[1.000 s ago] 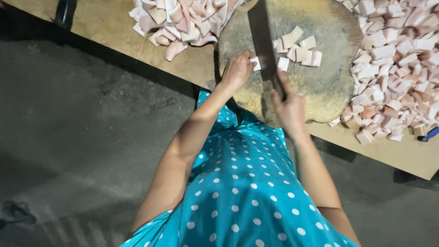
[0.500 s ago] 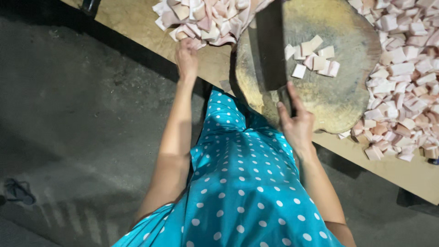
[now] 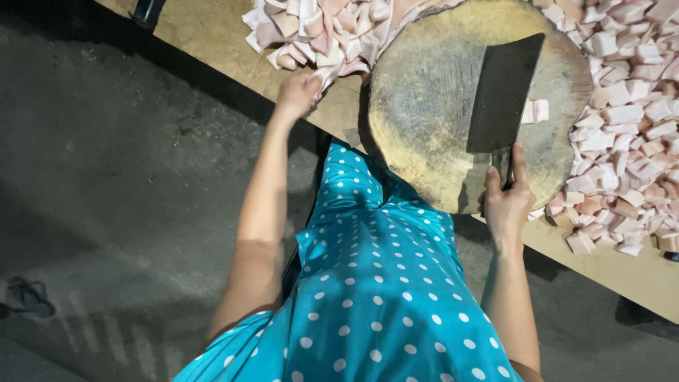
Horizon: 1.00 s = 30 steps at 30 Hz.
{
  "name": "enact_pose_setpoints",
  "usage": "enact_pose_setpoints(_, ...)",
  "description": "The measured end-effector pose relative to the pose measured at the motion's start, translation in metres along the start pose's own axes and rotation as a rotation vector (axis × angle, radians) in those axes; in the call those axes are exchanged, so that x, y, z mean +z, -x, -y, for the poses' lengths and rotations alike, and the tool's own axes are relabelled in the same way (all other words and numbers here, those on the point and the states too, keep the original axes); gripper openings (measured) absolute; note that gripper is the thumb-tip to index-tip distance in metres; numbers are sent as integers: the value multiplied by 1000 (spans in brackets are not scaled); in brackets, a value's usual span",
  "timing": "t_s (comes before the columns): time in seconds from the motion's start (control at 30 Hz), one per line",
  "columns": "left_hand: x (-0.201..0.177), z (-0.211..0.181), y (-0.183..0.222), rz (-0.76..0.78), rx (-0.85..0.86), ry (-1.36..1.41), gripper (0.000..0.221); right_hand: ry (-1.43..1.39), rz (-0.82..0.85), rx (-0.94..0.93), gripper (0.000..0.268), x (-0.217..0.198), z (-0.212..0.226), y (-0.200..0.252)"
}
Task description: The person chops long strips of animal skin into smaller pieces using a cleaver on a wooden cutting board.
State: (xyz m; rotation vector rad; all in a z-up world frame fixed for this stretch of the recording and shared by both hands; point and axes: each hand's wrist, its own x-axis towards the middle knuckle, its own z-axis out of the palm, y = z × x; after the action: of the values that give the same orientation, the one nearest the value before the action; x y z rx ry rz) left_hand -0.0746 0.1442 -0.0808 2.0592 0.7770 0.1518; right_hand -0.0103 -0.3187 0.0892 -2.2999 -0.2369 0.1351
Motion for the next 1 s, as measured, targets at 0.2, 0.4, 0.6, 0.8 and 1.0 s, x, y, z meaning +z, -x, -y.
enact_pose_setpoints(0.2, -24, -104, 33, 621, -132, 870, 22, 21, 61, 173, 63, 0, -17, -3)
enact_pose_setpoints(0.4, 116, -158, 21, 930, -246, 894, 34, 9, 93, 36, 77, -6, -18, -5)
enact_pose_setpoints(0.6, 117, -173, 49, 459, 18, 138, 34, -7, 128, 20, 79, -8, -1, -5)
enact_pose_setpoints(0.8, 115, -173, 63, 144, 358, -7, 21, 66, 52, -28, 61, -17, 34, -2)
enact_pose_setpoints(1.0, 118, -173, 69, 5, 607, 64, 16, -256, -199, -421, 54, -20, 48, 0)
